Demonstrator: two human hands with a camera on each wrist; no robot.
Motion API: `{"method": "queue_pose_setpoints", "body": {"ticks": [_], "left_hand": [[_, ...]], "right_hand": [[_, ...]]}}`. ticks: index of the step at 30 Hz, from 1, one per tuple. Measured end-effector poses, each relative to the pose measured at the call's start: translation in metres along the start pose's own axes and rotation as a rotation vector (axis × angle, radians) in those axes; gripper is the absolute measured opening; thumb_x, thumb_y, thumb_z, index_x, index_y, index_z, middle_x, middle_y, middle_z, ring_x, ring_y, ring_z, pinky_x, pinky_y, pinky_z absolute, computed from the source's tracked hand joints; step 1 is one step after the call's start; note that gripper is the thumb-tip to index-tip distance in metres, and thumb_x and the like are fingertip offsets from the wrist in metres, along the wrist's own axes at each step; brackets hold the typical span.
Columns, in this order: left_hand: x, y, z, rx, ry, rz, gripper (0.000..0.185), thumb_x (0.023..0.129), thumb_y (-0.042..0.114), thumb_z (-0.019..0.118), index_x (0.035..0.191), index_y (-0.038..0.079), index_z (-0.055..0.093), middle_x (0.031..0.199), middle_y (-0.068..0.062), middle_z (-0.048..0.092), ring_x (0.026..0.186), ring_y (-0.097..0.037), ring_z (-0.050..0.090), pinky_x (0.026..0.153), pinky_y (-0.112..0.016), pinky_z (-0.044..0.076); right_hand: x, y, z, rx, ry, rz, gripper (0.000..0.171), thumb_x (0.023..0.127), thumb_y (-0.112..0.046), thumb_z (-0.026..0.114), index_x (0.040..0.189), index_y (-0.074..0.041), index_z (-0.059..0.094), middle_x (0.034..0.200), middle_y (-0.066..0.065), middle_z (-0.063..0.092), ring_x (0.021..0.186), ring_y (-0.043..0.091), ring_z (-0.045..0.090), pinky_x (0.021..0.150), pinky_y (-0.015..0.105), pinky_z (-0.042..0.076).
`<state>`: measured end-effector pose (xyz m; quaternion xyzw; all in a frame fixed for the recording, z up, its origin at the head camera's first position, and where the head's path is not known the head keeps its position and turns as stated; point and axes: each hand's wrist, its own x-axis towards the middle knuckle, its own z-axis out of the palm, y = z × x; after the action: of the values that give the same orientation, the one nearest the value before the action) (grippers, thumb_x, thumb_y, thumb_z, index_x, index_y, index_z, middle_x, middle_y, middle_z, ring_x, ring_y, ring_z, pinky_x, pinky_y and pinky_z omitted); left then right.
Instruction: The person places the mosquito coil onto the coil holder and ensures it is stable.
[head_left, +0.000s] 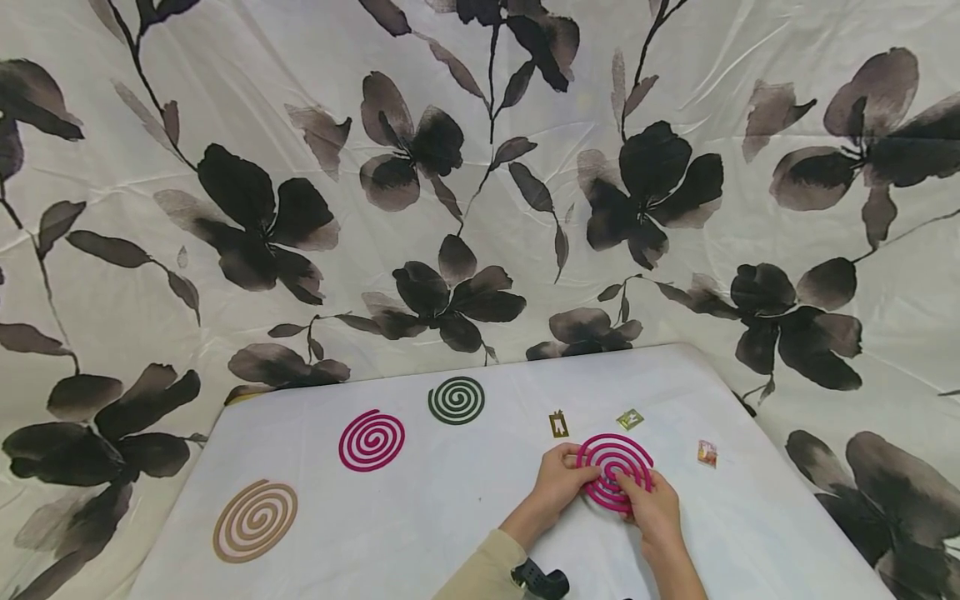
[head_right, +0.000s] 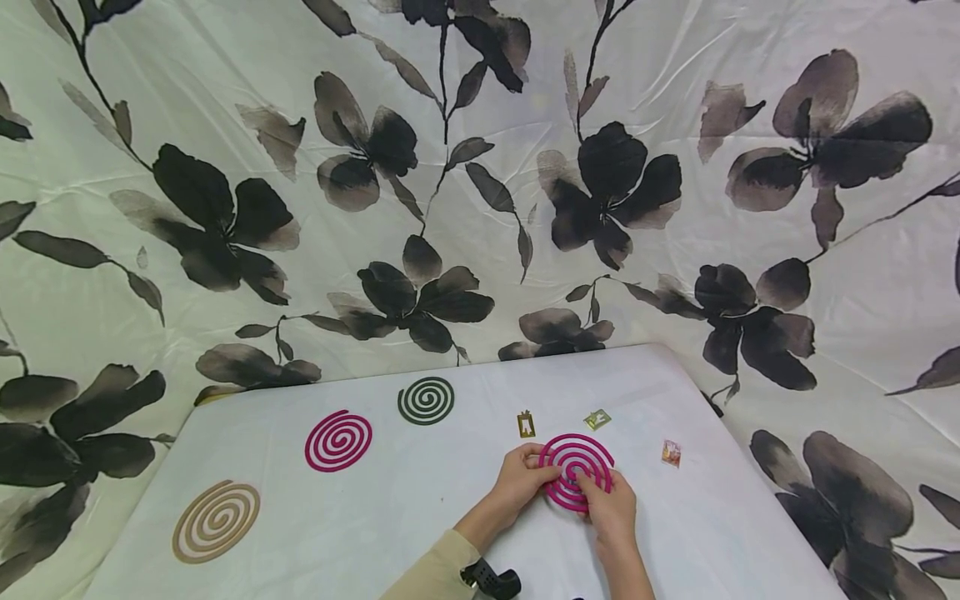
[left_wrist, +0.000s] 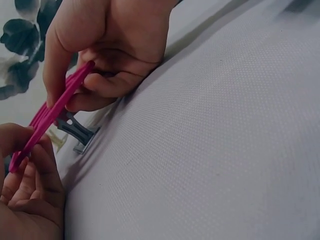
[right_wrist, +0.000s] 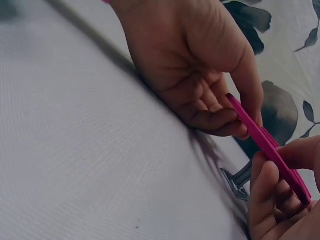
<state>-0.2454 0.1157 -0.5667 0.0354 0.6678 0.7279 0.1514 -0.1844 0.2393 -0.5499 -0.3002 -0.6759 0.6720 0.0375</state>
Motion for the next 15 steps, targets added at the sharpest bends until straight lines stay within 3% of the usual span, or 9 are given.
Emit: {"method": "queue_pose_setpoints", "body": {"ticks": [15], "left_hand": [[-0.0032, 0.0018, -0.0012, 0.023, 0.011, -0.024, 0.029, 0.071, 0.007, 0.071, 0.095, 0.001, 0.054, 0.073, -0.005, 0.064, 0.062, -0.010, 0.058, 0.054, -0.023, 0.048]], "right_hand": [[-0.0019, 0.0003, 0.0038, -0.022, 0.028, -0.017, 0.055, 0.079, -0.030, 0.064, 0.119, 0.001, 0.041, 0.102, 0.015, 0.051, 0.064, 0.013, 0.051, 0.048, 0.025, 0.047]]}}
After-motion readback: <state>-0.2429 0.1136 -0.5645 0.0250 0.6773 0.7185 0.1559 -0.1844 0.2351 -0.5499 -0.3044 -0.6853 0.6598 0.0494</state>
